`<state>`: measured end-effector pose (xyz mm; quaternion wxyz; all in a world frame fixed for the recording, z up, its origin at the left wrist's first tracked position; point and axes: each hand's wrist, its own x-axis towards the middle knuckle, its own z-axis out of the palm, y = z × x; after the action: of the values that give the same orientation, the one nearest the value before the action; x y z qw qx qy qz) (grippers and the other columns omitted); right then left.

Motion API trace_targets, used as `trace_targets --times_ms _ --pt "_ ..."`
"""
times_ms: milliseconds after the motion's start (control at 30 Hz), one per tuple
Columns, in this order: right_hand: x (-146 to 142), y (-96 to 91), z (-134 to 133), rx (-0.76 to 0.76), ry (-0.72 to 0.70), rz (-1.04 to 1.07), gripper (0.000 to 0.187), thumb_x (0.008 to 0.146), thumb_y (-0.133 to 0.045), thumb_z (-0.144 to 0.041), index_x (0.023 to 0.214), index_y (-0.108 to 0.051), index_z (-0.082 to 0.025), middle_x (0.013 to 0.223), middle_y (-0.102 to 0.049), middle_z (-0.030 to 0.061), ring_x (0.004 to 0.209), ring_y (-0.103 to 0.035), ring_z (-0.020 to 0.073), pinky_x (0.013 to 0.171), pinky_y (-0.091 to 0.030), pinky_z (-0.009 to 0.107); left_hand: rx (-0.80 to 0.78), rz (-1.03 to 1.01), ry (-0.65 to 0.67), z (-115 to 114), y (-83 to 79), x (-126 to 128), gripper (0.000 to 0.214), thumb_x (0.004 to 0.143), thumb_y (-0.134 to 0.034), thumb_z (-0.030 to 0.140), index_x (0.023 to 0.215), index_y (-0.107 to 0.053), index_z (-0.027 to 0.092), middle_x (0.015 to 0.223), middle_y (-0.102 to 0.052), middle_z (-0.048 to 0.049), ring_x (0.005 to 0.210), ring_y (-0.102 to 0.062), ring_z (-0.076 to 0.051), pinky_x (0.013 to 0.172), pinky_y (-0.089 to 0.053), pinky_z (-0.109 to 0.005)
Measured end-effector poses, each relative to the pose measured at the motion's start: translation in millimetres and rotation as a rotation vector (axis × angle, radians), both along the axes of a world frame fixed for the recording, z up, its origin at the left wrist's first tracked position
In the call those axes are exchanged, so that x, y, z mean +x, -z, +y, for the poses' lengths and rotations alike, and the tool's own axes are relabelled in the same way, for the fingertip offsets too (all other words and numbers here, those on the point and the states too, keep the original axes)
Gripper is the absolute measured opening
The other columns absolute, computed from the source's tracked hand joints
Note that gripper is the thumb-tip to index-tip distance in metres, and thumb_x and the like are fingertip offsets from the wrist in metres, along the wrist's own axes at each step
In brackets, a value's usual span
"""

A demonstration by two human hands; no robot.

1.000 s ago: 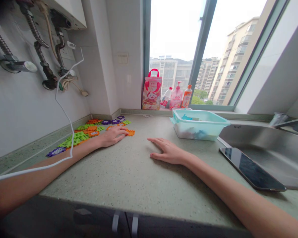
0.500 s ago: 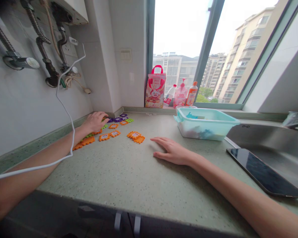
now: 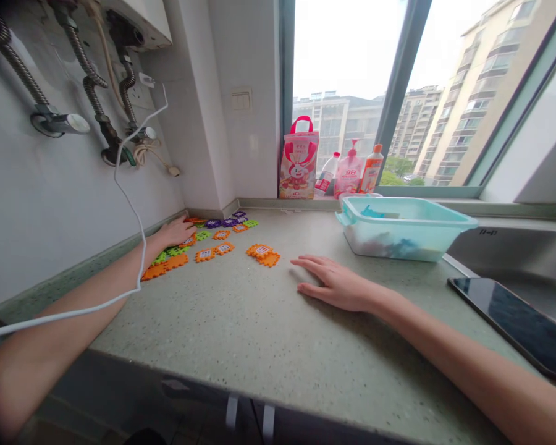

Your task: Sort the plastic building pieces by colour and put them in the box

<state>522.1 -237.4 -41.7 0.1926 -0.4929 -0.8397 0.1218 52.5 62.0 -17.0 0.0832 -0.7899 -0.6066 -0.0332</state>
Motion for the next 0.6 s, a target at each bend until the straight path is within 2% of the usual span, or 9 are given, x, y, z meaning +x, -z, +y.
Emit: trace_targets --times_ms 67,133,267,400,500,600 --pt "-0.7 -1.6 -0.6 -0.015 0.003 -0.011 0.068 0.101 -0.055 -0.067 0.159 -0.051 -0.032 0.163 -0.049 0.0094 0.151 -0.045 0.0354 0.127 -0.036 0.058 0.002 0.015 -0.036 1.4 -0.6 2.9 0.061 0.101 -0.038 0.051 0.144 -0.067 0.02 0.171 -0.035 -0.0153 0.155 -0.034 -0.041 0.122 -0.033 -0.058" --pt "-1.3 -3.2 -1.3 -0.025 0.001 -0.021 0.068 0.101 -0.054 -0.068 0.159 -0.05 -0.032 0.164 -0.048 0.0096 0.152 -0.044 0.0349 0.128 -0.035 0.058 0.022 0.028 -0.016 1.4 -0.7 6.6 0.059 0.102 -0.04 0.051 0.142 -0.068 0.019 0.173 -0.031 -0.0153 0.155 -0.034 -0.041 0.123 -0.032 -0.058" --pt "-1.7 -3.6 -1.8 -0.028 0.012 -0.018 0.068 0.101 -0.054 -0.069 0.159 -0.051 -0.033 0.164 -0.049 0.0093 0.152 -0.045 0.0354 0.128 -0.035 0.058 0.033 0.03 -0.04 -0.5 -0.4 9.8 0.067 0.103 -0.039 0.056 0.149 -0.061 0.014 0.173 -0.028 -0.0197 0.155 -0.034 -0.041 0.122 -0.032 -0.058" --pt "-1.4 -2.7 -2.0 -0.028 0.02 0.001 0.067 0.1 -0.055 -0.069 0.157 -0.053 -0.033 0.163 -0.05 0.008 0.151 -0.045 0.0368 0.128 -0.036 0.058 0.019 -0.023 -0.08 -3.5 0.0 8.6 0.071 0.101 -0.042 0.058 0.153 -0.056 0.011 0.171 -0.033 -0.02 0.152 -0.039 -0.042 0.12 -0.036 -0.053" --pt "-1.5 -3.7 -2.9 -0.03 0.02 -0.006 0.067 0.101 -0.054 -0.069 0.157 -0.053 -0.033 0.164 -0.049 0.0085 0.151 -0.045 0.0369 0.128 -0.036 0.058 0.088 -0.034 -0.091 -8.0 -0.4 8.8 0.077 0.099 -0.047 0.062 0.153 -0.053 0.007 0.166 -0.04 -0.0243 0.149 -0.043 -0.044 0.118 -0.039 -0.051" --pt "-2.0 -5.7 -4.0 -0.049 0.015 -0.04 0.07 0.102 -0.051 -0.07 0.159 -0.05 -0.03 0.166 -0.045 0.0099 0.153 -0.043 0.0355 0.128 -0.034 0.057 0.19 -0.029 -0.118 -14.2 -1.5 10.6 0.079 0.097 -0.053 0.063 0.15 -0.051 0.004 0.152 -0.052 -0.0284 0.137 -0.053 -0.043 0.111 -0.044 -0.05"
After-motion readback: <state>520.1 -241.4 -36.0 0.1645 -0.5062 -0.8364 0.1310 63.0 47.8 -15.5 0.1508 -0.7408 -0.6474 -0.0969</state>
